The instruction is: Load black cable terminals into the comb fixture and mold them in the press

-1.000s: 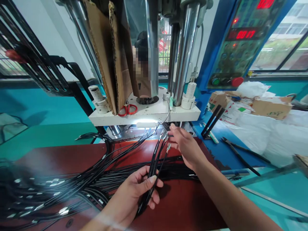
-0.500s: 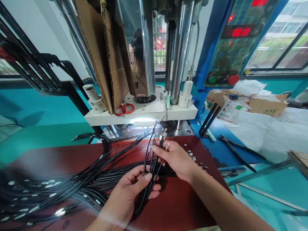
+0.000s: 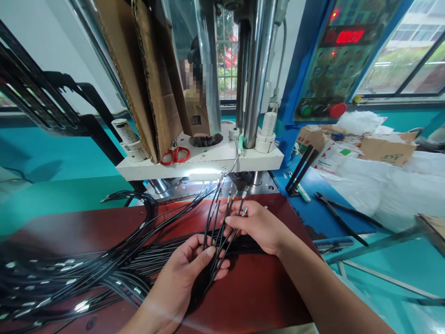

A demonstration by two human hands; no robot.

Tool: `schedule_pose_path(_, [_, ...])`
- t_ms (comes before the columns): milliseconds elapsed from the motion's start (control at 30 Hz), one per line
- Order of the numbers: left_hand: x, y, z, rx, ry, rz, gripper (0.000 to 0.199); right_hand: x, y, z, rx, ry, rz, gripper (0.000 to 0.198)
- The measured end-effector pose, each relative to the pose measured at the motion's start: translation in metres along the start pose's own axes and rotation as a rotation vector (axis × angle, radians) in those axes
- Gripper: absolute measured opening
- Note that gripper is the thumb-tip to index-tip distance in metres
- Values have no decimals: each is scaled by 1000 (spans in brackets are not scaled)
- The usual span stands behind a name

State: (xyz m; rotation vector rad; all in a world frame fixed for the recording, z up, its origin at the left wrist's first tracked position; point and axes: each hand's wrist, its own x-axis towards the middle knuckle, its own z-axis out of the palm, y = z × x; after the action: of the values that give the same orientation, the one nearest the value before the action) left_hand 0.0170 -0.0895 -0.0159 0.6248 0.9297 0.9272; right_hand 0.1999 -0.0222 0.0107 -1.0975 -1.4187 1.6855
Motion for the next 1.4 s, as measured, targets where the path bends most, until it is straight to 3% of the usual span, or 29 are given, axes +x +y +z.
schedule_pose_path(200, [1,1,2,16,-3,15,20,2,4,1,-3,123,-14,23])
schedule_pose_path(467, [4,2,1,47,38,71,17,3,3,0,-18,131,14,17])
schedule_pose_path(667, [5,3,4,4,152,96,18,0,3,-8,33,97,109,22])
schedule_pose_path(900, [4,6,4,-49,131,122,20,-3,1,-19,18,50,176,26])
schedule_pose_path(1100, [3,2,8,54,-74,34,16,-1,3,-5,-81,106,57,29])
schedule_pose_path(1400, [5,4,9,72,-30,80,23,-9,-14,0,-160,127,-119,29])
